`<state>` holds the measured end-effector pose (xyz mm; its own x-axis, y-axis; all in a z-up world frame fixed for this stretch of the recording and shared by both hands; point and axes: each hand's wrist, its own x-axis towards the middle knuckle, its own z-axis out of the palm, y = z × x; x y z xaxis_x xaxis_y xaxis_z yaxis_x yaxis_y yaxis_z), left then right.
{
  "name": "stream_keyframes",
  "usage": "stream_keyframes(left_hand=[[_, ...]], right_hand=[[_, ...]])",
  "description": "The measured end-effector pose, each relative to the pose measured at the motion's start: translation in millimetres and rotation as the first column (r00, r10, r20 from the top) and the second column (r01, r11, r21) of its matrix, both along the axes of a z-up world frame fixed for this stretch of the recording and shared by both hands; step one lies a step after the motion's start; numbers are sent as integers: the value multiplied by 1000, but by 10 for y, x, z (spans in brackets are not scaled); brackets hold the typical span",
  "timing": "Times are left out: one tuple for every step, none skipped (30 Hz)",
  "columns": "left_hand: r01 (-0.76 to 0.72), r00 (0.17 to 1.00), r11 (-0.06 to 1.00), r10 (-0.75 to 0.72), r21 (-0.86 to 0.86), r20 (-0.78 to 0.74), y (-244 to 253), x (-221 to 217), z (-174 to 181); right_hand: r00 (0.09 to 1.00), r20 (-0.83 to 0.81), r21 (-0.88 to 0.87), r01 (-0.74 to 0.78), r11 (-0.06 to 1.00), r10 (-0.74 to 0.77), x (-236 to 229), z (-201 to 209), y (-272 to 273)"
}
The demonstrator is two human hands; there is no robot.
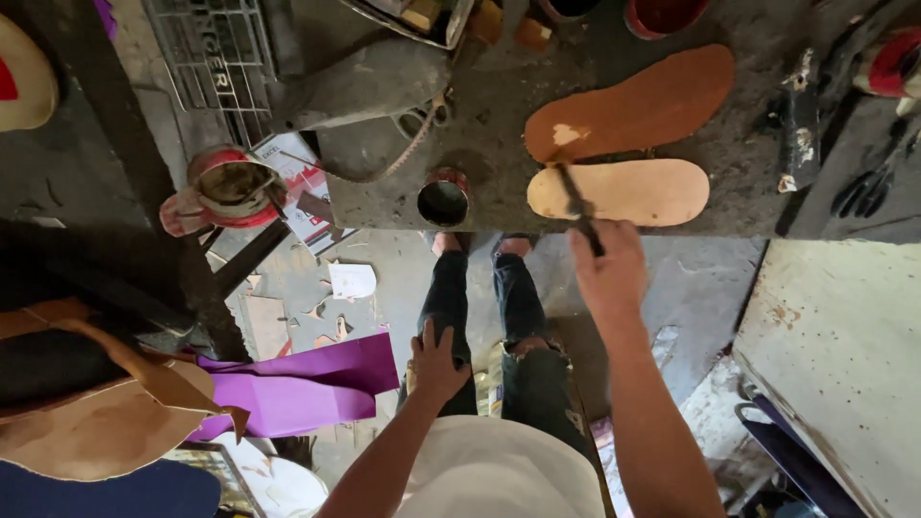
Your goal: The person uses a brush to apply a brown liquid to two shoe insoles placed on a workbench. They coat the surface of the insoles thoroughly, then lift one to inspect the edges before placing it back down.
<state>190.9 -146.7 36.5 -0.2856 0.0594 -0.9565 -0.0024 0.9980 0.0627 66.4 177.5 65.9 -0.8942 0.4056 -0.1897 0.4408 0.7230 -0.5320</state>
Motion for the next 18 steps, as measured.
stream_keyframes(left_hand=[[-16,1000,1000,16,-1,-12,-19,23,-47],[-17,1000,1000,17,-3,-14,-26,19,-50],[12,1000,1000,-12,-11,-17,-28,21,-50],[40,999,999,-41,-18,-21,-28,23,-52],[41,999,999,-41,-14,-20,-17,-3,-35],[56,998,998,-56,-20,-12,-5,-29,-18],[69,998,997,-69,-28,-4,-5,-58,5],[68,998,997,-68,-28,-3,17,-80,28],[61,998,998,-61,-22,9,15,-110,52],[54,998,998,-54,-16,20,15,-140,75],[55,998,998,-55,-18,20,0,-141,57],[51,999,998,-50,-21,20,-11,-140,37],[46,999,999,-46,-20,24,4,-121,18],[46,999,999,-46,-16,26,15,-126,36],[53,998,998,-53,-16,24,20,-150,45],[61,998,998,-60,-15,21,25,-175,57],[60,998,998,-60,-16,21,28,-179,68],[60,998,998,-60,-14,27,30,-183,81]], right_hand=[[1000,-28,-26,9,1000,-9,-13,-35,18],[1000,-30,-28,7,1000,-8,17,-56,13],[998,-45,1,36,999,-36,56,-71,14],[996,-60,29,65,997,-63,95,-87,18],[996,-60,33,65,997,-63,65,-29,-40],[998,-42,-55,40,998,-43,35,27,-97],[999,-26,-147,16,989,-20,-3,79,-166],[999,-26,-147,15,989,-19,-4,62,-131],[997,-41,-78,58,995,-62,-12,36,-117],[993,-59,-10,103,995,-104,-21,10,-102],[993,-60,-11,104,994,-105,3,-88,-49],[983,-88,-28,158,987,-160,28,-189,7],[970,-114,-40,210,977,-214,71,-277,87],[970,-112,-36,211,977,-214,51,-210,56],[987,-66,-91,140,986,-146,14,-151,19],[997,-24,-148,70,987,-74,-25,-91,-20],[997,-24,-149,69,986,-74,-18,-120,2],[994,-70,-115,77,990,-85,-11,-147,22]])
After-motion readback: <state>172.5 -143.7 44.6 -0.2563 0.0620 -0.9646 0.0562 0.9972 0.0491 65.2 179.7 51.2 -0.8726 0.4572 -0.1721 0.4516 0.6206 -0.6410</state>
